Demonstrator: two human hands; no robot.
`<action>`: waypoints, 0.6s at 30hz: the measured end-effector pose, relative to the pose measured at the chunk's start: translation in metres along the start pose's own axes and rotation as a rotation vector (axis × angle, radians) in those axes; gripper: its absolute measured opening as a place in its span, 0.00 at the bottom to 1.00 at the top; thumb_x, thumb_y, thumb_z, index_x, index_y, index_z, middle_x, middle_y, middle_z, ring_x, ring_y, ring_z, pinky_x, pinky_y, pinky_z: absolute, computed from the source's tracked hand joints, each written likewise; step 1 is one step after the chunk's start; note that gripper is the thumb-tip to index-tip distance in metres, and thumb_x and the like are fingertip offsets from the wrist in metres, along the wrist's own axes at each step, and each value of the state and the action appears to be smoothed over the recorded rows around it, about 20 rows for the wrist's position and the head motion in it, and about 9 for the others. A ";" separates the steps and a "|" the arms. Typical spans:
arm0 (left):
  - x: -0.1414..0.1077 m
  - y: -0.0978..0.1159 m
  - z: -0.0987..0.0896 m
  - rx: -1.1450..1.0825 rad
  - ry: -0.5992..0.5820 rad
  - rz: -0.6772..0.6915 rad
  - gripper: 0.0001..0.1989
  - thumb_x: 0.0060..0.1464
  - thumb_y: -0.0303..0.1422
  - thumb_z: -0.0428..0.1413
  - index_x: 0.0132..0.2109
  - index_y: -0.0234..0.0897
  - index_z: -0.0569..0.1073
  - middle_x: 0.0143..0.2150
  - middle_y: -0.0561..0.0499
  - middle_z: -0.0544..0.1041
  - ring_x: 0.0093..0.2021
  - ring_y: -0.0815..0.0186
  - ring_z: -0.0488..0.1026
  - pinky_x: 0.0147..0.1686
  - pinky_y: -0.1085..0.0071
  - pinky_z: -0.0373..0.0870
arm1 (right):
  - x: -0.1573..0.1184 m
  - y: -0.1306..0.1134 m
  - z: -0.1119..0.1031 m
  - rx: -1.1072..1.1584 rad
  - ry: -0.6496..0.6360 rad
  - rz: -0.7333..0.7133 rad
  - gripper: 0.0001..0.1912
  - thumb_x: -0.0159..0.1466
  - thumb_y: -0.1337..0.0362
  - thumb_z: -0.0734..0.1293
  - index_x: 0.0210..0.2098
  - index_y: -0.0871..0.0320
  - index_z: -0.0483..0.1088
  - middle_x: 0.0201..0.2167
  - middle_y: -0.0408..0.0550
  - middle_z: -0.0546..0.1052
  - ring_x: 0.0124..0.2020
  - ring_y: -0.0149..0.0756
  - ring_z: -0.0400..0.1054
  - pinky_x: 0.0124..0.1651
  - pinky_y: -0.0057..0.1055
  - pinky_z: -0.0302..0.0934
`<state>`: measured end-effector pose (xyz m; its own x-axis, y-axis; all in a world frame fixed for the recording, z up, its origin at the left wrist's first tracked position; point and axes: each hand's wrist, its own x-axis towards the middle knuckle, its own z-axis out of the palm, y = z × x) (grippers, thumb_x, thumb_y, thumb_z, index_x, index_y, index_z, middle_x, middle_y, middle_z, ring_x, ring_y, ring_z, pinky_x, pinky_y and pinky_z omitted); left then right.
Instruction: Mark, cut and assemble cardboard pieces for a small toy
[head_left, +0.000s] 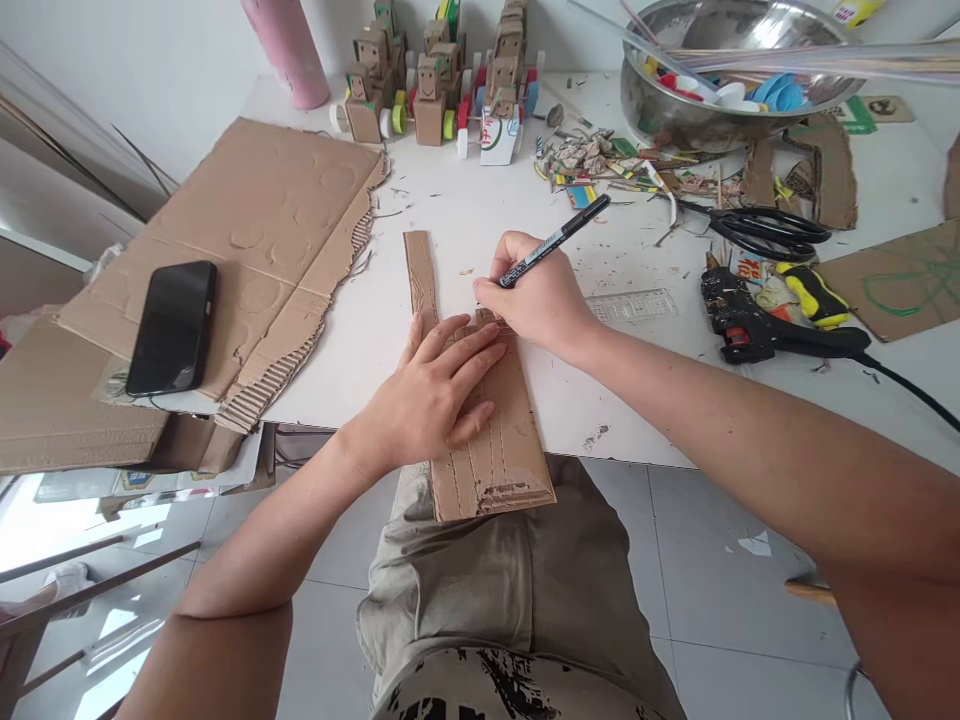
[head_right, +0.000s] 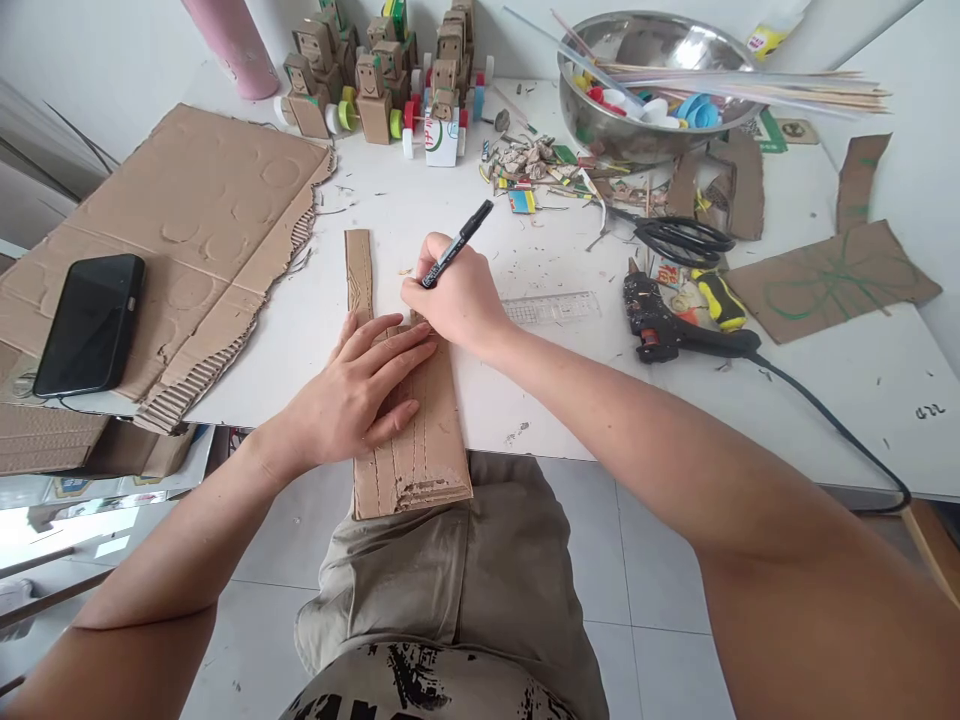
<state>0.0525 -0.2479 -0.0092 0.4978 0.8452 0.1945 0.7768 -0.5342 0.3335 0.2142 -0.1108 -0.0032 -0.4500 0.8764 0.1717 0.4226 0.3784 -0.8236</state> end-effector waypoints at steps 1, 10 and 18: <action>0.000 0.000 0.000 0.002 0.006 -0.003 0.29 0.70 0.36 0.52 0.75 0.35 0.68 0.75 0.36 0.71 0.76 0.37 0.63 0.75 0.28 0.56 | 0.000 -0.001 0.000 -0.015 0.003 0.003 0.13 0.58 0.69 0.70 0.28 0.51 0.60 0.26 0.38 0.66 0.31 0.33 0.63 0.36 0.32 0.62; 0.000 0.001 0.001 -0.002 0.014 -0.003 0.29 0.70 0.36 0.52 0.74 0.34 0.68 0.75 0.36 0.72 0.76 0.38 0.64 0.75 0.28 0.56 | 0.001 -0.010 -0.001 -0.089 -0.005 0.040 0.16 0.55 0.73 0.69 0.24 0.51 0.58 0.23 0.36 0.61 0.29 0.32 0.57 0.36 0.33 0.60; 0.000 0.000 0.002 0.000 0.015 -0.019 0.29 0.70 0.36 0.53 0.74 0.36 0.68 0.75 0.37 0.72 0.76 0.38 0.63 0.75 0.28 0.55 | -0.001 -0.012 -0.002 -0.110 0.004 0.027 0.16 0.55 0.73 0.69 0.25 0.51 0.58 0.23 0.36 0.61 0.28 0.32 0.56 0.36 0.33 0.60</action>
<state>0.0532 -0.2484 -0.0110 0.4771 0.8553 0.2020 0.7860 -0.5181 0.3372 0.2110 -0.1152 0.0072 -0.4340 0.8879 0.1526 0.5183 0.3846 -0.7638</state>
